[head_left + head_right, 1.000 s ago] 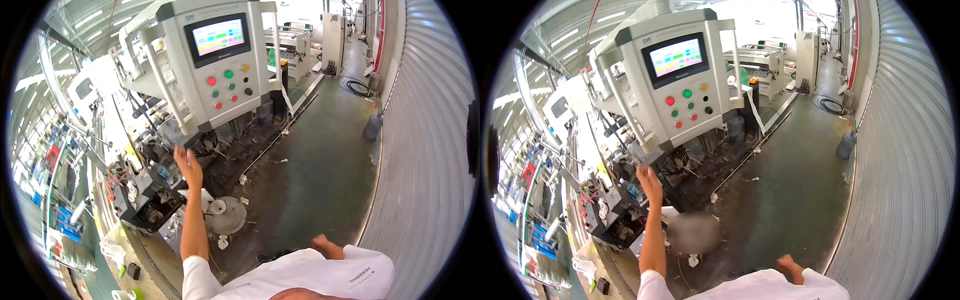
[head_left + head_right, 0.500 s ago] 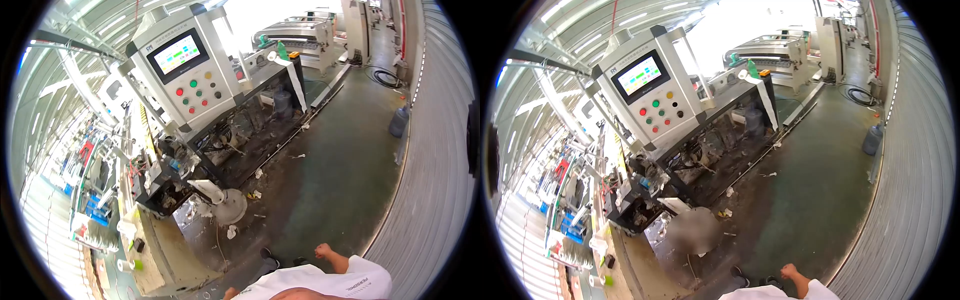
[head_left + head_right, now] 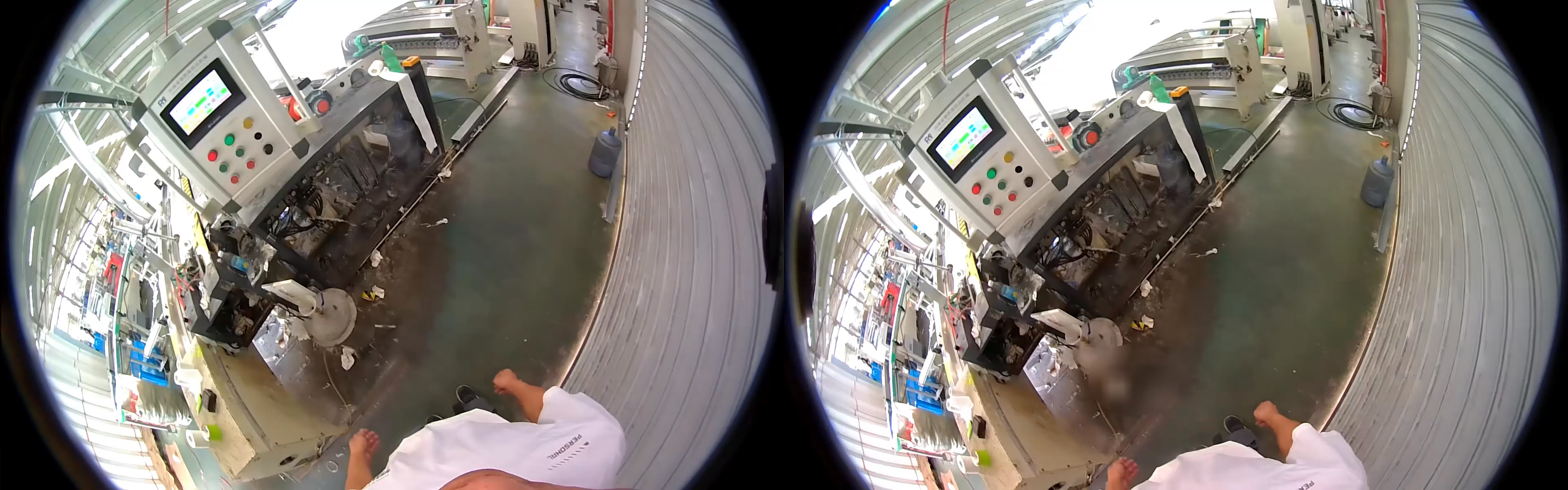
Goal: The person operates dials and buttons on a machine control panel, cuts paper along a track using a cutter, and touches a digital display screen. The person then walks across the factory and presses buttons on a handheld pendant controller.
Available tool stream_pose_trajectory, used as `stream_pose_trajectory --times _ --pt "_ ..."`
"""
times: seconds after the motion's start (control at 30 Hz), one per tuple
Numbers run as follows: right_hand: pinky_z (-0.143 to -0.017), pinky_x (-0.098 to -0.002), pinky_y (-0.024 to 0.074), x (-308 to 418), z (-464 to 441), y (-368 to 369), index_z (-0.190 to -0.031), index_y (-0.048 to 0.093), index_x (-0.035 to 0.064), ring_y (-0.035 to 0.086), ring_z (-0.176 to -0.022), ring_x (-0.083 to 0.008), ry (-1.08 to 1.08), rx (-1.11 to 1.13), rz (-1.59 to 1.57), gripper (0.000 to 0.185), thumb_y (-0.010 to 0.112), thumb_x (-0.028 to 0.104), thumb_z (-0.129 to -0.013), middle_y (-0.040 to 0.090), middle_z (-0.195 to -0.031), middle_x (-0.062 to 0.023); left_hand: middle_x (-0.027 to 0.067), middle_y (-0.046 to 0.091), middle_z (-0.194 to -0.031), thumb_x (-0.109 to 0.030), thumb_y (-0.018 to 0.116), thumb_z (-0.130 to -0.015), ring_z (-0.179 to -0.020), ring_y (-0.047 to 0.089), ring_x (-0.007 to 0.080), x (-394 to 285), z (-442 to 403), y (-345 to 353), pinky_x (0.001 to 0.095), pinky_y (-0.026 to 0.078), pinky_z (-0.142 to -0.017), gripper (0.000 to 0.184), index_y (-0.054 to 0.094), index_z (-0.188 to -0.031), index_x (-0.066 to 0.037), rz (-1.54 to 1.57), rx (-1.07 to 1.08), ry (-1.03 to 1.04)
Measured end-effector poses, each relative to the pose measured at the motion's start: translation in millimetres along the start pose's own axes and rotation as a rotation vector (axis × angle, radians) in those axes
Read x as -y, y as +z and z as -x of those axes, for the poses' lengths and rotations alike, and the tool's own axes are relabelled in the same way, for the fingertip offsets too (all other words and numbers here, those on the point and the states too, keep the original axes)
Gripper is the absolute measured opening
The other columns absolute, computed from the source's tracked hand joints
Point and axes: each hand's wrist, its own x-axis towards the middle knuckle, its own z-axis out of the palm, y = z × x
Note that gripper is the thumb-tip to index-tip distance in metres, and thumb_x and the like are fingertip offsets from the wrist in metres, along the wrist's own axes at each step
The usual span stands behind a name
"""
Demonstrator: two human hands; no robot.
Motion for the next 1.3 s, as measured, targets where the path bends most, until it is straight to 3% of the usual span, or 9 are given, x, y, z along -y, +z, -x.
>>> stream_pose_trajectory --times 0.2,0.33,0.47,0.5,0.67,0.97,1.13,1.3 --pt "-0.055 -0.0323 0.0587 47.7 21.5 12.0 -0.078 0.073 0.0047 0.07 -0.057 -0.0165 -0.013 -0.032 0.061 0.023 0.052 0.01 -0.086 0.074 -0.072 -0.0079 0.0121 0.066 -0.107 -0.027 0.052 -0.101 -0.089 0.067 0.0262 0.3 20.1 1.5 0.0424 0.058 -0.079 0.031 0.055 -0.122 -0.004 0.031 -0.001 0.074" --pt "-0.056 -0.0316 0.0589 51.9 -7.5 21.0 -0.079 0.072 0.0029 0.071 -0.058 -0.0177 -0.133 0.046 0.236 0.022 0.053 0.011 -0.084 0.074 -0.072 -0.0093 0.0119 0.066 -0.105 -0.029 0.052 -0.101 -0.09 0.067 0.0285 60.7 19.7 -27.7 0.0453 0.058 -0.079 0.031 0.054 -0.12 -0.005 0.11 -0.052 0.031" --pt "-0.053 -0.0316 0.0583 96.6 10.0 16.9 -0.077 0.072 0.008 0.071 -0.061 -0.0149 -0.085 0.08 0.38 0.016 0.056 0.007 -0.081 0.074 -0.076 -0.007 0.0105 0.064 -0.085 -0.026 0.05 -0.1 -0.081 0.065 0.0284 119.7 36.1 -51.2 0.0482 0.057 -0.076 0.021 0.058 -0.099 -0.007 0.389 -0.025 -0.115" --pt "-0.052 -0.0316 0.0582 99.0 6.4 20.6 -0.077 0.071 0.0074 0.071 -0.061 -0.0152 -0.094 0.071 0.35 0.016 0.056 0.008 -0.082 0.074 -0.075 -0.0072 0.0104 0.064 -0.085 -0.026 0.05 -0.1 -0.081 0.065 0.0283 124.1 37.5 -50.5 0.0481 0.057 -0.076 0.02 0.058 -0.099 -0.007 0.327 -0.044 -0.148" --pt "-0.052 -0.0318 0.058 138.8 29.0 25.2 -0.08 0.072 0.0056 0.07 -0.06 -0.0172 -0.109 0.009 0.328 0.017 0.056 0.012 -0.082 0.073 -0.074 -0.0074 0.0101 0.063 -0.083 -0.024 0.051 -0.099 -0.079 0.064 0.0278 82.6 1.2 18.0 0.0475 0.057 -0.074 0.019 0.058 -0.096 -0.007 0.154 0.022 -0.168" --pt "-0.053 -0.0336 0.0591 108.2 55.8 43.0 -0.077 0.072 -0.0006 0.069 -0.057 -0.0207 -0.063 0.015 0.265 0.022 0.053 0.011 -0.08 0.073 -0.073 -0.0122 0.0094 0.062 -0.08 -0.021 0.052 -0.097 -0.076 0.064 0.0269 -16.3 -34.3 136.9 0.0465 0.057 -0.072 0.016 0.059 -0.092 -0.007 -0.077 0.246 -0.016" --pt "-0.054 -0.0344 0.0596 69.0 50.7 39.5 -0.073 0.072 0.0007 0.07 -0.057 -0.0222 0.006 -0.008 0.168 0.023 0.052 0.01 -0.079 0.072 -0.07 -0.0134 0.009 0.061 -0.078 -0.02 0.053 -0.096 -0.074 0.063 0.0264 -26.4 -28.5 149.7 0.0459 0.057 -0.07 0.015 0.059 -0.089 -0.008 -0.111 0.271 0.007" --pt "-0.053 -0.0356 0.0574 50.4 82.6 16.3 -0.071 0.072 0.0016 0.071 -0.059 -0.0226 0.032 -0.098 0.097 0.022 0.053 0.01 -0.077 0.071 -0.068 -0.0125 0.0086 0.061 -0.076 -0.019 0.054 -0.095 -0.073 0.063 0.0259 -10.8 -31.6 103.1 0.0453 0.057 -0.069 0.014 0.059 -0.087 -0.008 -0.047 0.219 -0.021"
